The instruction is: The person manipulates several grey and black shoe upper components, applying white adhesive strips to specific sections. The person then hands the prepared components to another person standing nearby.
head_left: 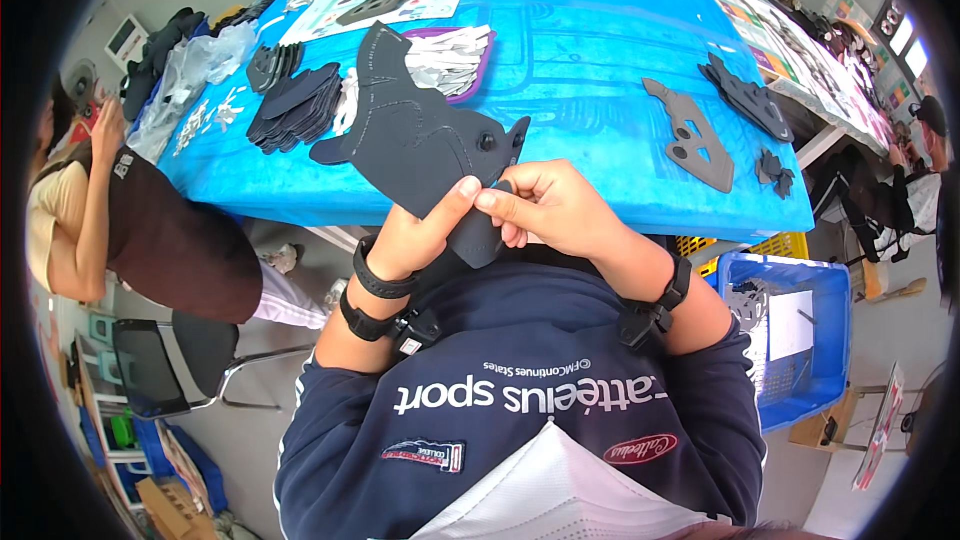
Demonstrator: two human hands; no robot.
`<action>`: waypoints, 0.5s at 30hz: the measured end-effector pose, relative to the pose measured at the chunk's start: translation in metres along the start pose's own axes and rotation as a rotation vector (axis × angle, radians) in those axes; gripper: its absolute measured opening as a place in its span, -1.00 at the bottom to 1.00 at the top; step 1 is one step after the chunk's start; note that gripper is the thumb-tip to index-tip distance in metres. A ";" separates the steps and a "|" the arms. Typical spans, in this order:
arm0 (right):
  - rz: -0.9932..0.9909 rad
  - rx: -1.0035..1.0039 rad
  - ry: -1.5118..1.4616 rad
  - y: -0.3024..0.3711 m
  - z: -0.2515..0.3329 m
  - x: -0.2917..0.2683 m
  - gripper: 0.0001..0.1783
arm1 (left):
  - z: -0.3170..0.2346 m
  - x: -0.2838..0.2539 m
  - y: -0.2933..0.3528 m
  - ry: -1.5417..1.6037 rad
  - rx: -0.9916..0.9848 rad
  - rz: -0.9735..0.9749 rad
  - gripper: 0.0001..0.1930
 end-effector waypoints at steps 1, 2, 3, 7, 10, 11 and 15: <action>-0.034 0.070 0.051 -0.002 -0.005 -0.005 -0.64 | 0.009 0.003 0.000 0.061 -0.091 0.024 -0.81; -0.050 0.088 0.082 -0.006 -0.003 -0.005 -0.62 | 0.008 0.007 -0.002 0.117 -0.080 0.055 -0.79; -0.017 0.051 0.092 -0.013 0.004 0.000 -0.61 | 0.008 0.009 -0.007 0.163 -0.110 0.063 -0.77; -0.127 0.027 0.168 -0.093 0.045 0.028 -0.57 | -0.035 -0.049 -0.036 0.275 0.043 -0.555 -0.77; -0.172 -0.085 -0.363 -0.161 0.060 0.071 -0.71 | -0.083 -0.112 -0.071 0.205 -0.019 -0.511 -0.80; -0.160 -0.188 -0.440 -0.172 0.065 0.077 -0.73 | -0.089 -0.131 -0.078 0.226 -0.071 -0.514 -0.81; -0.058 -0.311 -0.667 -0.140 0.060 0.067 -0.73 | -0.088 -0.115 -0.076 0.198 -0.002 -0.332 -0.85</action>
Point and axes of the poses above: each hand's wrist, its own y-axis away from the middle knuckle, its own x-axis out of the palm, z = x × y, the point moved 7 cm from there along -y, towards the middle knuckle, and after that the axes turned 6 degrees about -y, right-handed, at the moved point
